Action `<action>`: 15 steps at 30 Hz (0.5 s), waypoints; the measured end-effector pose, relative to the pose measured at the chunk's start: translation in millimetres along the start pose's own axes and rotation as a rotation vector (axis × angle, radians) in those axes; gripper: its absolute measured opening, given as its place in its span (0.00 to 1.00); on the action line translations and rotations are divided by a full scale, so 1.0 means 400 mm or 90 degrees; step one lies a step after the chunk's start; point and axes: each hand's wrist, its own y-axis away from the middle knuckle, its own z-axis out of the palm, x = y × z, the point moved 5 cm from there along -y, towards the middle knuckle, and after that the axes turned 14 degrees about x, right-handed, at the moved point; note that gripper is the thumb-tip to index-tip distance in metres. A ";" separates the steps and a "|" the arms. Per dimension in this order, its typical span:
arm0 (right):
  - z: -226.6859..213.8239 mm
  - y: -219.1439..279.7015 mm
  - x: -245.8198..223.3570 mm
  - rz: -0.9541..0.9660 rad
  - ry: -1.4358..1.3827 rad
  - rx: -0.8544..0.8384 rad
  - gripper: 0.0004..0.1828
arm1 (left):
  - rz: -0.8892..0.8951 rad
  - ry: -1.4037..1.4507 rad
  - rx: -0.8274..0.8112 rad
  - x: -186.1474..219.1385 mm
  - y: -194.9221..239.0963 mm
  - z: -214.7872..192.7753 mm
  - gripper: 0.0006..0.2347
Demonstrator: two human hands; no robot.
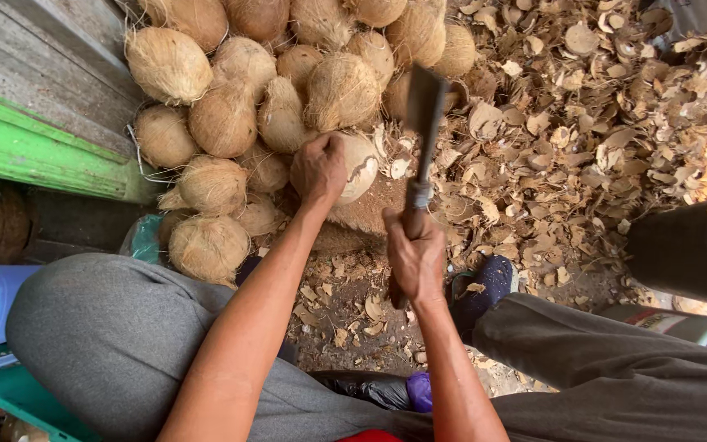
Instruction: The person sits on the ground and uses a machete to peel the husk off a coconut. They repeatedly strike the coconut against a wooden stump, rotating it to remove the fibrous outer layer. The peeled coconut is not shown being placed anywhere.
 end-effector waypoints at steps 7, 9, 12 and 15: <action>0.000 -0.025 -0.030 -0.047 0.029 -0.001 0.21 | 0.025 0.005 0.014 0.048 -0.015 -0.007 0.23; -0.017 -0.010 -0.029 -0.074 0.043 0.035 0.22 | -0.013 -0.021 -0.020 0.023 0.008 0.000 0.23; -0.014 0.003 -0.014 -0.073 -0.022 0.063 0.22 | 0.006 -0.060 -0.017 -0.004 0.026 -0.004 0.23; 0.001 -0.020 -0.014 -0.067 -0.012 0.016 0.23 | 0.058 0.019 0.041 0.033 0.009 0.000 0.20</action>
